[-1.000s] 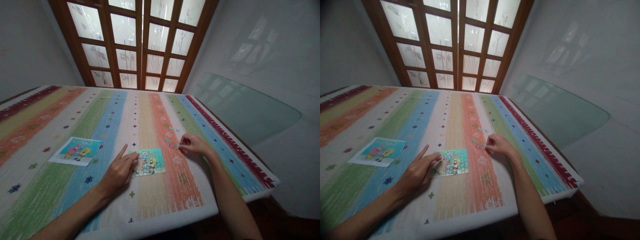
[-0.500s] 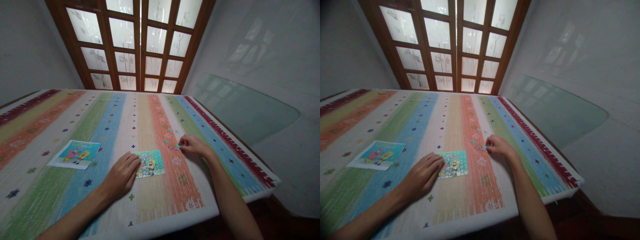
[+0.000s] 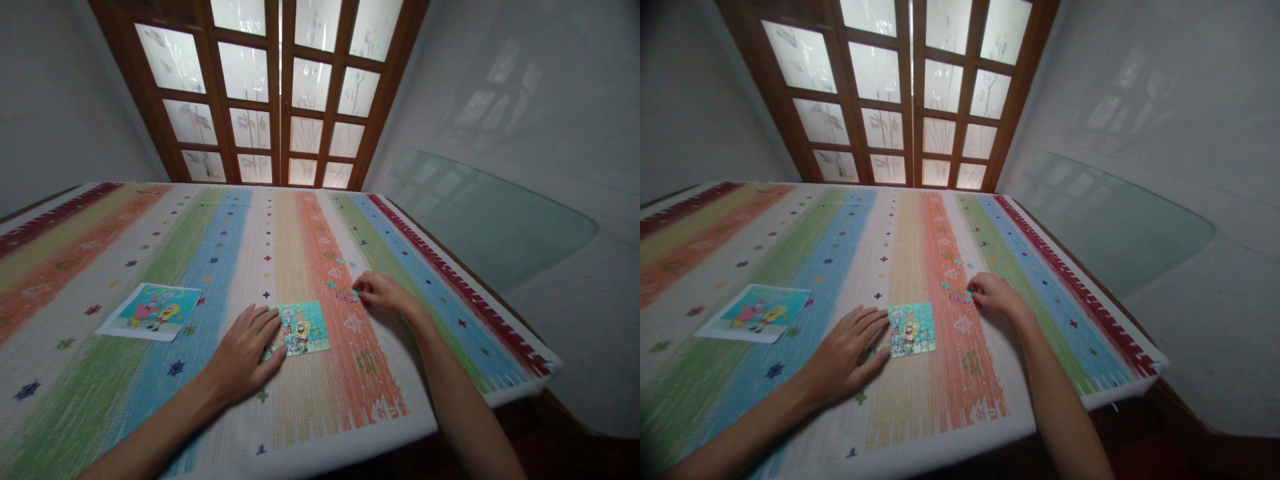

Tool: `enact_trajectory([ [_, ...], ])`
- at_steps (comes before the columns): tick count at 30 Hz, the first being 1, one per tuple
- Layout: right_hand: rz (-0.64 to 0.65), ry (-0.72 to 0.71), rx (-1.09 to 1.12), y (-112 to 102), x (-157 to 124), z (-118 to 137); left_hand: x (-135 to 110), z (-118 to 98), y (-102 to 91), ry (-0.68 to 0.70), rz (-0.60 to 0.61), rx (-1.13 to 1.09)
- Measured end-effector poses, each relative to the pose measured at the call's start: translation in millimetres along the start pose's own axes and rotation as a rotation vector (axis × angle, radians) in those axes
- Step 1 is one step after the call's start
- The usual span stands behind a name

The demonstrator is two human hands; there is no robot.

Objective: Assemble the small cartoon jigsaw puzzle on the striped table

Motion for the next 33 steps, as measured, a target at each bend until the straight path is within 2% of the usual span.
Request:
enact_trajectory([
  [5,-0.069,0.008,-0.077,-0.6,-0.4,-3.6,-1.7,1.2,1.9,0.000,0.041,0.071],
  [16,-0.033,0.083,-0.091,1.8,-1.1,0.2,-4.5,3.1,4.1,0.003,0.069,0.095],
  [22,-0.005,0.045,-0.098,0.6,-0.2,2.0,-5.3,4.7,4.7,0.009,0.064,0.105],
  [28,-0.025,0.096,-0.146,-0.8,-2.0,-1.0,-5.2,4.7,4.4,0.012,0.065,0.101],
  [33,-0.016,0.070,-0.138,0.0,-1.0,1.2,-4.9,4.4,3.6,0.006,0.064,0.088],
])
Point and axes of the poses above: each hand's wrist, its own x-axis towards the middle knuckle, its own y-axis out of the palm, z = x × y, the point moved 1 cm from there along x, towards the middle knuckle, and after that the axes turned 6 degrees about -x, right-handed, at the moved point
